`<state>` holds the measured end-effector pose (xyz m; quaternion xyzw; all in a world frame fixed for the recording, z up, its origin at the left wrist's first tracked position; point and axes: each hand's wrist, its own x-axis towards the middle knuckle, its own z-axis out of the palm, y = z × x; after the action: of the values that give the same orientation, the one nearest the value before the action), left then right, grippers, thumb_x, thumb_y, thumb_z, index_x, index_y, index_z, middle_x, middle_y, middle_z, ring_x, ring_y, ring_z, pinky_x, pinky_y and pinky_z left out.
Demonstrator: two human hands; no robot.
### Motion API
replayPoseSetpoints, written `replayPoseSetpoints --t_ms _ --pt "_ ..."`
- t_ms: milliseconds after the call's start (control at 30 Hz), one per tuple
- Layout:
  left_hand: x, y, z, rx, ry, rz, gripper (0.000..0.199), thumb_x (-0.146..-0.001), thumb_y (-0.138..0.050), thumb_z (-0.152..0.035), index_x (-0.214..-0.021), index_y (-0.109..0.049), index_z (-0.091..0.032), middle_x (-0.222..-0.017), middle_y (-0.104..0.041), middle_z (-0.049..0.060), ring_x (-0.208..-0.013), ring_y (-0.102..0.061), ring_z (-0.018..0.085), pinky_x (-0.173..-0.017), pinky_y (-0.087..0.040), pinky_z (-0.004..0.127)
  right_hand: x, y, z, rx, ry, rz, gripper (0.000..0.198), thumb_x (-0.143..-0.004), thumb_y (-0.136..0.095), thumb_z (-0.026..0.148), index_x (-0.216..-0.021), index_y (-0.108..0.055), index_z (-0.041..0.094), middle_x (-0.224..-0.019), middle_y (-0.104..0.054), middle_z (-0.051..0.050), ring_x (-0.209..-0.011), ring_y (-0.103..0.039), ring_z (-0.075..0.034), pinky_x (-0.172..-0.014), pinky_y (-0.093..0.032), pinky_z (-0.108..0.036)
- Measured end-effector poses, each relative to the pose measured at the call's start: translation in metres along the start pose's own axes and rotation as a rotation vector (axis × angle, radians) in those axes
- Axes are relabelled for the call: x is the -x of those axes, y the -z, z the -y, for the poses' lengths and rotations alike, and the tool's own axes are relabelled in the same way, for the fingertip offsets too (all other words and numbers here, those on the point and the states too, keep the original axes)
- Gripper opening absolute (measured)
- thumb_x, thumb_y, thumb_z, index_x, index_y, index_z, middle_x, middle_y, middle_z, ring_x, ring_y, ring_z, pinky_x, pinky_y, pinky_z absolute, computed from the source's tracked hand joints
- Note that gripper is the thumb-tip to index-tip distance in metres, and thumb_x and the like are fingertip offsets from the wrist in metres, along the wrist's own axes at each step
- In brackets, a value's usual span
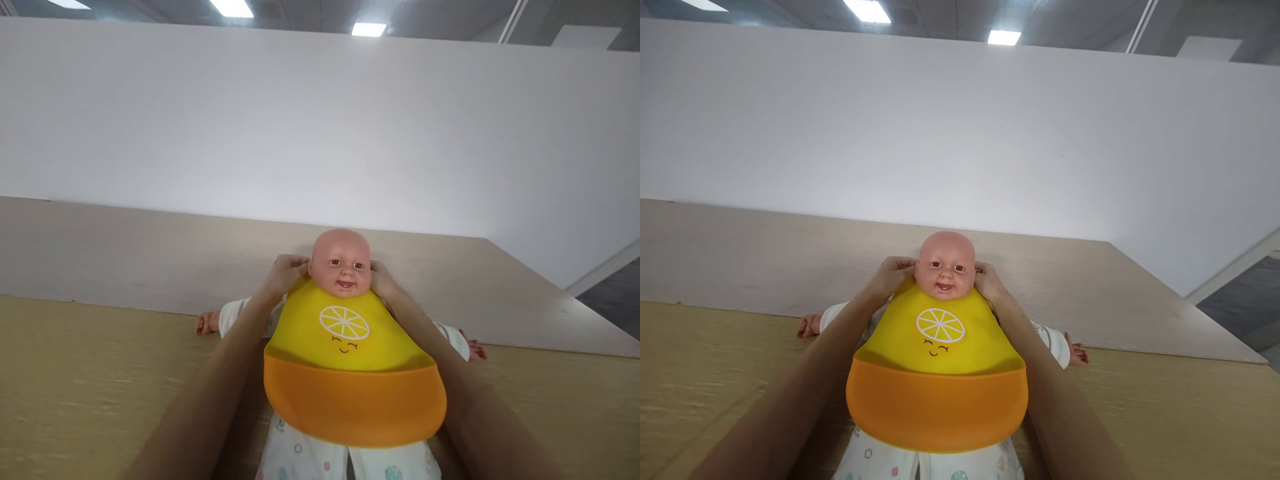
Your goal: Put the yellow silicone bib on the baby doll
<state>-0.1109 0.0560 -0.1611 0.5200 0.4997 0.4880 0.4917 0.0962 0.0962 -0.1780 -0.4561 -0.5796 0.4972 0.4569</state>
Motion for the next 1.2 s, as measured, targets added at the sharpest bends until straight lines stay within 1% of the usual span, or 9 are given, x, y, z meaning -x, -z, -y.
replayPoseSetpoints --t_ms 100,200,400,500,600,700,867,1033,1200 --pt "-0.001 -0.001 0.002 0.034 -0.017 -0.076 0.017 -0.056 -0.062 -0.03 -0.063 -0.062 -0.014 -0.057 -0.058 -0.003 -0.056 -0.052 0.012 -0.052 -0.037 0.022 -0.005 0.004 0.008 0.112 0.032 -0.076 0.024 -0.055 -0.057 0.022 -0.074 -0.069 0.016 -0.073 -0.071 -0.005 -0.072 -0.062 -0.023 -0.062 -0.048 -0.03" --pt "-0.004 0.0 0.004 0.041 -0.014 -0.136 0.017 -0.056 -0.061 -0.03 -0.063 -0.063 -0.014 -0.057 -0.059 -0.002 -0.056 -0.053 0.013 -0.052 -0.039 0.023 -0.004 0.004 0.014 0.11 -0.002 -0.109 0.026 -0.055 -0.053 0.021 -0.075 -0.069 0.016 -0.074 -0.07 -0.005 -0.069 -0.062 -0.02 -0.061 -0.047 -0.028" --pt "-0.007 0.004 0.007 -0.088 0.024 -0.141 0.019 -0.063 -0.053 -0.032 -0.055 -0.056 -0.015 -0.05 -0.049 -0.003 -0.05 -0.046 0.011 -0.047 -0.032 0.021 0.003 0.002 0.017 -0.053 -0.134 -0.012 0.022 -0.057 -0.052 0.022 -0.072 -0.068 0.016 -0.064 -0.067 -0.002 -0.056 -0.057 -0.016 -0.056 -0.046 -0.027" --pt "-0.008 0.003 0.007 -0.14 0.007 -0.142 0.02 -0.063 -0.05 -0.03 -0.05 -0.051 -0.016 -0.048 -0.044 -0.003 -0.048 -0.041 0.01 -0.046 -0.029 0.021 0.0 0.005 0.013 -0.028 -0.157 0.005 0.016 -0.059 -0.052 0.023 -0.065 -0.066 0.016 -0.06 -0.065 -0.002 -0.055 -0.056 -0.016 -0.055 -0.045 -0.027" --pt "-0.008 0.002 0.009 -0.203 -0.009 -0.143 0.021 -0.063 -0.048 -0.03 -0.047 -0.049 -0.016 -0.047 -0.041 -0.003 -0.049 -0.038 0.01 -0.047 -0.028 0.022 -0.005 0.007 0.004 -0.005 -0.168 0.02 0.017 -0.06 -0.053 0.023 -0.066 -0.067 0.015 -0.058 -0.064 -0.001 -0.058 -0.057 -0.017 -0.058 -0.046 -0.028" --pt "-0.009 0.001 0.013 -0.283 -0.014 -0.145 0.024 -0.064 -0.048 -0.032 -0.046 -0.049 -0.017 -0.047 -0.039 -0.003 -0.05 -0.035 0.01 -0.047 -0.026 0.022 -0.008 0.009 -0.005 0.04 -0.16 0.042 0.02 -0.058 -0.052 0.021 -0.068 -0.068 0.016 -0.058 -0.065 0.0 -0.06 -0.058 -0.017 -0.061 -0.048 -0.028" --pt "-0.009 0.001 0.017 -0.356 -0.028 -0.154 0.024 -0.066 -0.046 -0.031 -0.047 -0.05 -0.016 -0.049 -0.04 -0.003 -0.053 -0.037 0.011 -0.049 -0.026 0.022 -0.009 0.01 -0.013 0.137 -0.101 -0.015 0.028 -0.057 -0.047 0.019 -0.071 -0.072 0.016 -0.064 -0.068 -0.001 -0.068 -0.06 -0.017 -0.064 -0.048 -0.026" --pt "-0.01 0.001 0.018 -0.396 -0.027 -0.172 0.025 -0.067 -0.045 -0.03 -0.05 -0.055 -0.016 -0.052 -0.045 -0.002 -0.056 -0.041 0.012 -0.051 -0.029 0.023 -0.008 0.011 -0.014 0.144 -0.086 0.007 0.028 -0.058 -0.049 0.02 -0.073 -0.072 0.016 -0.069 -0.07 -0.001 -0.068 -0.061 -0.017 -0.062 -0.047 -0.026" --pt "-0.011 0.003 0.019 -0.43 -0.032 -0.172 0.027 -0.068 -0.044 -0.031 -0.048 -0.052 -0.016 -0.05 -0.043 -0.002 -0.055 -0.04 0.012 -0.051 -0.027 0.023 -0.008 0.013 -0.017 0.188 -0.059 -0.022 0.025 -0.059 -0.052 0.021 -0.073 -0.072 0.016 -0.075 -0.07 -0.002 -0.069 -0.06 -0.016 -0.062 -0.046 -0.025"
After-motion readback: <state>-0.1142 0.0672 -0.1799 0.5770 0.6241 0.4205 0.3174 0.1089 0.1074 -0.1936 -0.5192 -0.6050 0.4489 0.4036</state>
